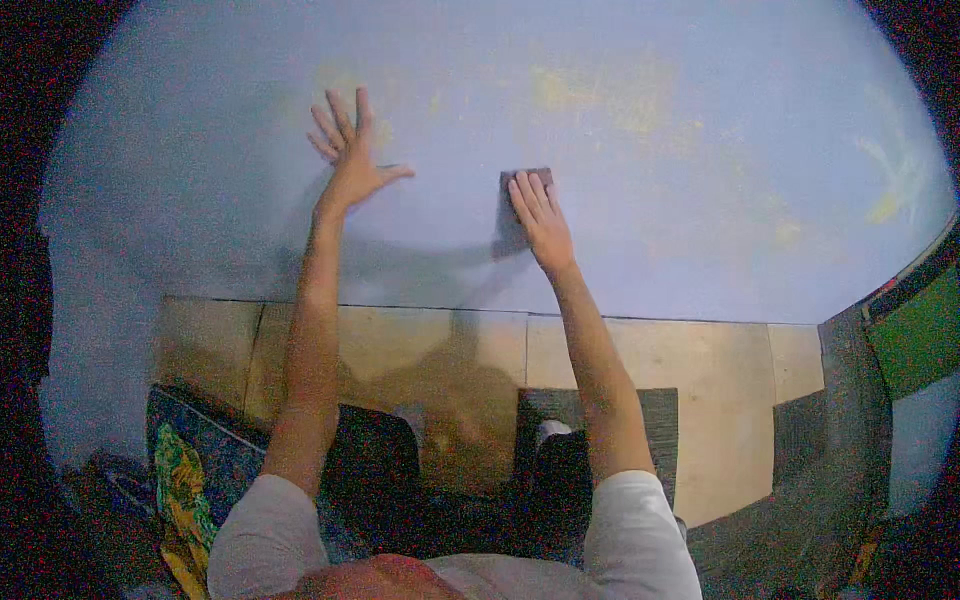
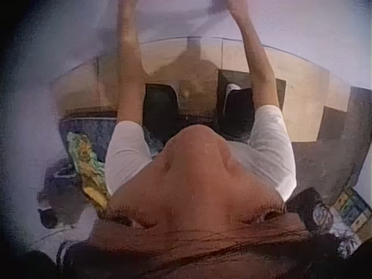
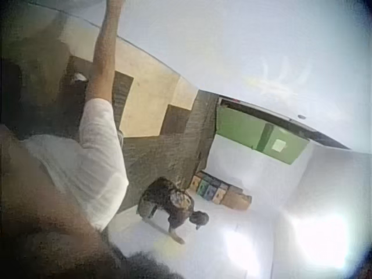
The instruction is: The person sands a light-colored patch on a blue wall using a piece of sandpaper held in their hand, alternating between using one hand and both hands to press and move the sandpaper across the surface.
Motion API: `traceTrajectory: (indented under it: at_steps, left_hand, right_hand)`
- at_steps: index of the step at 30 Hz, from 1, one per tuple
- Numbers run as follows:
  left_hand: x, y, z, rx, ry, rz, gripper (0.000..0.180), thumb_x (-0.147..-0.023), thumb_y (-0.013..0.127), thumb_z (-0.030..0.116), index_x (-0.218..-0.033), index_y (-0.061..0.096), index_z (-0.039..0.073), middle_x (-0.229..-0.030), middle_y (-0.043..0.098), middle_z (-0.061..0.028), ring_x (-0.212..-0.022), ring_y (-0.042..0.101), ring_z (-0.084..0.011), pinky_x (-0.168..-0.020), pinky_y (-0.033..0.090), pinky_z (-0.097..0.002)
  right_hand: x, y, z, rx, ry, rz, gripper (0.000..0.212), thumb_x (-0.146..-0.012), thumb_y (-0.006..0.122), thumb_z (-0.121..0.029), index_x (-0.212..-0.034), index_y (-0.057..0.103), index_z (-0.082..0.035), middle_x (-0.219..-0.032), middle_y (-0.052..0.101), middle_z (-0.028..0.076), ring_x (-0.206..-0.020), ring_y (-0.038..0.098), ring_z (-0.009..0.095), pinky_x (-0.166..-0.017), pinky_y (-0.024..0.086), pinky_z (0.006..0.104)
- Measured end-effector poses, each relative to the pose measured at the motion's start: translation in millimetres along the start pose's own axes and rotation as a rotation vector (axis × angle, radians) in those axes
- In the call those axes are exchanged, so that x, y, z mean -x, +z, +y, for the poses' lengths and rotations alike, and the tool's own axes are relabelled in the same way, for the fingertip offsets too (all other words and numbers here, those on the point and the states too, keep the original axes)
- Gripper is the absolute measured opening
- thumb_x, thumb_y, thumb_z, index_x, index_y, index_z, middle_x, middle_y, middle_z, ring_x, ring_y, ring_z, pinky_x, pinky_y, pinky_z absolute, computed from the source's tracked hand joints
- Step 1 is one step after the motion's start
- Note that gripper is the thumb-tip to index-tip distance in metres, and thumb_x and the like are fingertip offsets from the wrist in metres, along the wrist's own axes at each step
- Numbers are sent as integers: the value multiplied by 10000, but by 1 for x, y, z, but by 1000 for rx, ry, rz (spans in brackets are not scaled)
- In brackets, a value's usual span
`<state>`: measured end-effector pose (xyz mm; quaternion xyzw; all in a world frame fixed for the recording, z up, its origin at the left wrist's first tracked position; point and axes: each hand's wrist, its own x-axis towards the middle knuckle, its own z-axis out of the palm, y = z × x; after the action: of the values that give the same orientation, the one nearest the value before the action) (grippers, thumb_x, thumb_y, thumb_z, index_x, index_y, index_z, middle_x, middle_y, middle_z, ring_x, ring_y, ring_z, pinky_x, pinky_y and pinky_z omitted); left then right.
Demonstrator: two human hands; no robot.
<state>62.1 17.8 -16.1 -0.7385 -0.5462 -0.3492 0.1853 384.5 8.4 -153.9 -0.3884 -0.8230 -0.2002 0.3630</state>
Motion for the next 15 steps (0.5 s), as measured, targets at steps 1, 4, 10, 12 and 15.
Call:
traceTrajectory:
  at_steps: [1,4,10,12,15]
  left_hand:
    - [-1,-2,-1,2,3,5,1537,-536,957,491,-1617,-105,237,-1608,-269,-284,-1445,-256,-559,-1083,-129,-761]
    - [-4,-2,4,24,11,4,1532,-541,957,487,-1617,-103,233,-1608,-269,-284,-1441,-265,-560,-1079,-123,-768]
    - [-4,-6,1,0,-3,-9,1526,-554,953,478,-1615,-114,226,-1606,-269,-287,-1435,-273,-564,-1083,-132,-758]
    - [-3,-3,2,-28,5,0,1527,-555,953,477,-1614,-119,226,-1607,-268,-287,-1436,-275,-559,-1083,-135,-756]
    - [4,-1,-2,17,31,34,1529,-554,955,469,-1614,-120,231,-1608,-267,-285,-1443,-276,-545,-1083,-137,-755]
  right_hand:
    - [9,4,0,-7,5,-18,683,-910,495,-30,-1564,313,-95,-1622,320,119,-1487,319,329,-1214,274,512]
    - [43,23,6,-6,-6,-40,683,-898,485,-8,-1558,329,-84,-1625,316,116,-1490,316,322,-1216,268,507]
    - [34,10,8,4,-50,-76,648,-899,516,-47,-1529,371,-76,-1613,343,109,-1467,357,322,-1214,280,488]
    - [12,-5,14,8,-89,-42,644,-897,534,-71,-1523,381,-80,-1610,351,106,-1460,370,321,-1211,288,488]
    - [-19,-25,5,33,-123,-1,637,-895,541,-86,-1514,392,-73,-1598,372,108,-1449,387,318,-1201,311,483]
